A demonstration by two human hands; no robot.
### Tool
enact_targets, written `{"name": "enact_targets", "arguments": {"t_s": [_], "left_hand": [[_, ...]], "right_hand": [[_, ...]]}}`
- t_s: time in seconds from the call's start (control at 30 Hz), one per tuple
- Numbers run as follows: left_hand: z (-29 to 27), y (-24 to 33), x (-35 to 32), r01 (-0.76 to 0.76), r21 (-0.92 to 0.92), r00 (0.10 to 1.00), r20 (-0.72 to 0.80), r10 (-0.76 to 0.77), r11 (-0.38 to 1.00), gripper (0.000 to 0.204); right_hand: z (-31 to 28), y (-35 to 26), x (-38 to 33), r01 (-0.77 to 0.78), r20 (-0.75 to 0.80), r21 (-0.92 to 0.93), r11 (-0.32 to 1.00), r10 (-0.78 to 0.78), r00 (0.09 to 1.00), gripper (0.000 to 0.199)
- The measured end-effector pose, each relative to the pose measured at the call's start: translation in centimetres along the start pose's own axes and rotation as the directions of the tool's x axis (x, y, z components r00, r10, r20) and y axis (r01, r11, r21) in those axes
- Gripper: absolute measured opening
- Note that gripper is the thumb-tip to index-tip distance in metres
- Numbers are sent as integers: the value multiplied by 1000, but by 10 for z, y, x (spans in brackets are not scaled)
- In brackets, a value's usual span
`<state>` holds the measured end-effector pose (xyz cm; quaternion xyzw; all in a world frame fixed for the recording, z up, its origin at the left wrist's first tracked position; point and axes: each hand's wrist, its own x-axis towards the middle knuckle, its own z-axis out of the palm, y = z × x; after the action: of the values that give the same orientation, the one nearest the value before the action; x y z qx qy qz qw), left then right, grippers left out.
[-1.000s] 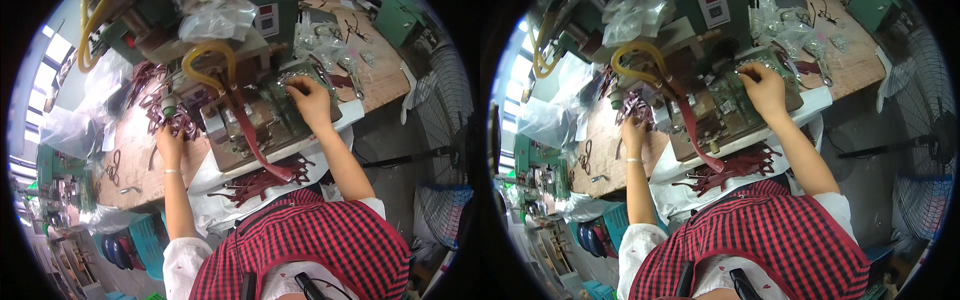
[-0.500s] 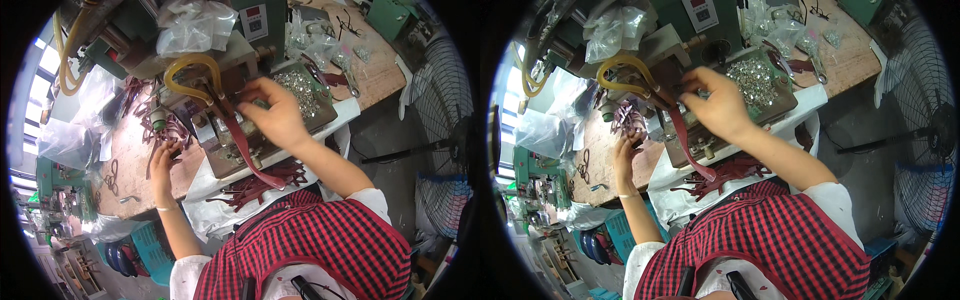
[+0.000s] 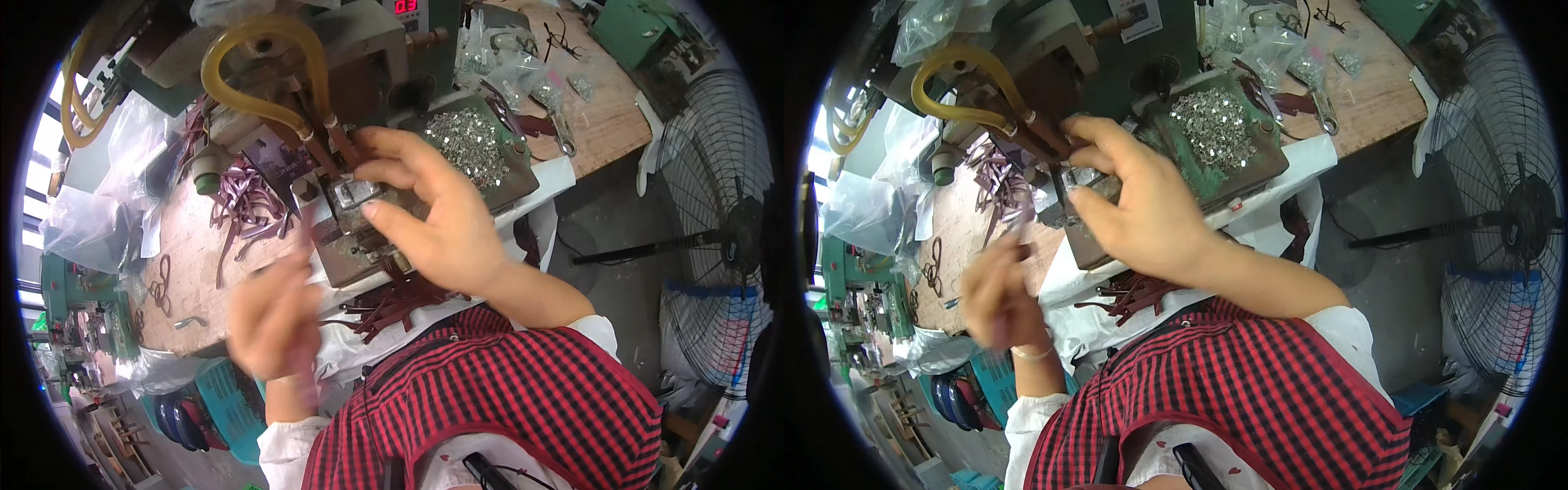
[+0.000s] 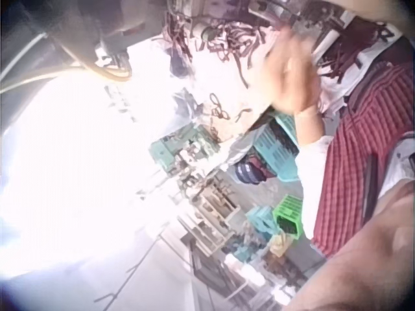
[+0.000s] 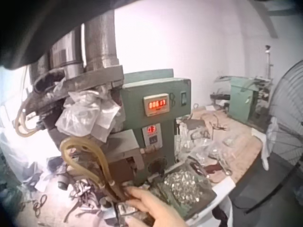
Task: The person repeatedly picks reddish-brown leather straps and small metal hardware from a tray, inserts the hardware into the strap ends, and uses a press machine to secure them. The finished straps are placed on the table. The process is repeated continuously.
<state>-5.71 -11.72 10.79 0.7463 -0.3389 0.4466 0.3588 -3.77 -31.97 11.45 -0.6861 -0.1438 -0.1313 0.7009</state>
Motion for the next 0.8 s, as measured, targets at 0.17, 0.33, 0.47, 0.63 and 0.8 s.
{"name": "enact_targets", "arguments": {"t_s": [0.17, 0.33, 0.47, 0.63, 0.8], "left_hand": [[50, -2, 4, -279, 74, 950, 170, 263, 958, 26], [63, -16, -7, -312, 59, 942, 152, 300, 948, 24], [60, -14, -7, -297, 65, 944, 173, 282, 953, 22], [46, 3, 3, -151, 39, 958, 251, 137, 988, 25], [-21, 6, -65, 73, 195, 983, 150, -103, 978, 21]], "right_hand": [[-86, 69, 5, -30, -105, -884, 466, -135, 985, 29], [-123, 119, -15, -81, -197, -904, 421, -240, 951, 18], [-98, 118, 13, 4, -126, -919, 393, -303, 945, 15], [-79, 128, 47, -4, -47, -975, 224, -188, 981, 18], [-101, 119, 11, 34, -64, -956, 290, -321, 945, 16]]}}
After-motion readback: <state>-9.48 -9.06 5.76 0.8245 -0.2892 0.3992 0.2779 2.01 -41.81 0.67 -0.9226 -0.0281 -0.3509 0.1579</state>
